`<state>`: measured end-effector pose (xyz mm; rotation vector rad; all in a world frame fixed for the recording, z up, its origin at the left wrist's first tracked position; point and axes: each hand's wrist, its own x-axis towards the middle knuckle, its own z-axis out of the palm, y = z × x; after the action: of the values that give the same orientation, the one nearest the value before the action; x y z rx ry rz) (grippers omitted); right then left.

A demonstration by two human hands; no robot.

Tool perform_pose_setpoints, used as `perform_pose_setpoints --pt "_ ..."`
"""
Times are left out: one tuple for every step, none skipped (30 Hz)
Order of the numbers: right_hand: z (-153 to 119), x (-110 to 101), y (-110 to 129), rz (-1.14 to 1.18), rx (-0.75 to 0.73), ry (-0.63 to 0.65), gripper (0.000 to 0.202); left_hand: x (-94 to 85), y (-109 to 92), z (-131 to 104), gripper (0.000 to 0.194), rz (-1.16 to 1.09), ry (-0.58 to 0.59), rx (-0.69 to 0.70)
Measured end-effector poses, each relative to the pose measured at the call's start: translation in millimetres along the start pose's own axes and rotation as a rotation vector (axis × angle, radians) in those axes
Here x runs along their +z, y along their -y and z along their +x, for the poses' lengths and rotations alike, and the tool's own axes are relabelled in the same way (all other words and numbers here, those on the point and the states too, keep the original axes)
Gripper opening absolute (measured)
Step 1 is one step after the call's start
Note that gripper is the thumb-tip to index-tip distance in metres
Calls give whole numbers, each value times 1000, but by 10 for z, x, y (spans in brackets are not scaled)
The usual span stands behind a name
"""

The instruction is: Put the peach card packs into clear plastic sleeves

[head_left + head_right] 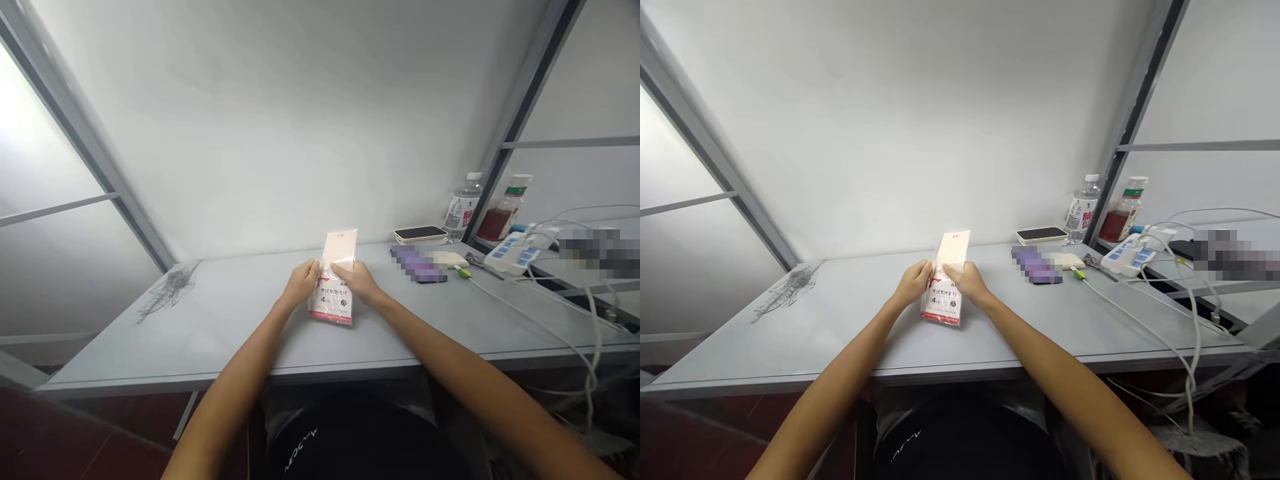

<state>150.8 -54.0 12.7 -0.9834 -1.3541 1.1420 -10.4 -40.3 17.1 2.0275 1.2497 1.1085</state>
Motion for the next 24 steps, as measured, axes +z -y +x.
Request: perform_pose_setpoints --pt "10 -20 8 4 20 -6 32 -22 4 7 37 32 -17 -14" --pt "17 -40 19 5 39 -4 32 -47 8 14 37 67 -32 -32" --pt "20 -59 31 7 56 3 32 -71 14 19 36 106 -45 -52" --pt "20 -74 42 14 69 16 32 -91 21 21 35 148 -54 -72" --pt "19 -84 52 26 77 32 32 -106 29 21 33 190 -57 -94" --pt "17 -90 57 42 78 50 32 -114 38 19 29 224 -53 -118" --pt "16 -91 57 62 76 66 32 -115 46 16 24 242 -44 -140" --pt "18 -89 53 81 72 78 31 -110 53 12 19 243 -34 -152" --pt "23 -86 44 96 73 85 31 -102 56 9 17 231 -31 -149" --pt "32 -82 31 109 77 80 30 -91 54 5 19 211 -42 -130" --pt "43 -80 16 121 84 68 29 -81 47 2 21 186 -68 -94" --pt "56 -79 1 136 93 56 28 -74 34 -2 21 156 -108 -51" --pt "69 -80 -14 151 102 50 27 -69 17 -5 21 125 -156 -10" --pt "81 -81 -27 163 109 47 25 -67 -3 -9 22 95 -201 25" --pt "90 -84 -36 167 118 47 25 -68 -23 -13 23 67 -234 57" --pt "97 -86 -41 164 125 47 24 -69 -41 -17 24 48 -242 88" --pt "99 -87 -41 155 130 48 24 -70 -54 -19 23 41 -230 115" --pt "98 -88 -38 145 135 46 25 -69 -63 -21 20 46 -204 133" --pt "93 -87 -32 138 135 48 27 -66 -65 -20 16 59 -173 135" --pt "86 -85 -24 135 134 53 28 -62 -63 -17 14 71 -147 118" --pt "77 -83 -15 133 132 62 30 -57 -58 -13 16 79 -126 88" --pt "66 -80 -7 129 128 73 31 -52 -51 -7 19 77 -103 53" --pt "55 -78 1 122 124 86 32 -49 -44 -2 21 61 -76 23" --pt "46 -76 6 114 117 101 34 -48 -38 3 24 29 -40 3"
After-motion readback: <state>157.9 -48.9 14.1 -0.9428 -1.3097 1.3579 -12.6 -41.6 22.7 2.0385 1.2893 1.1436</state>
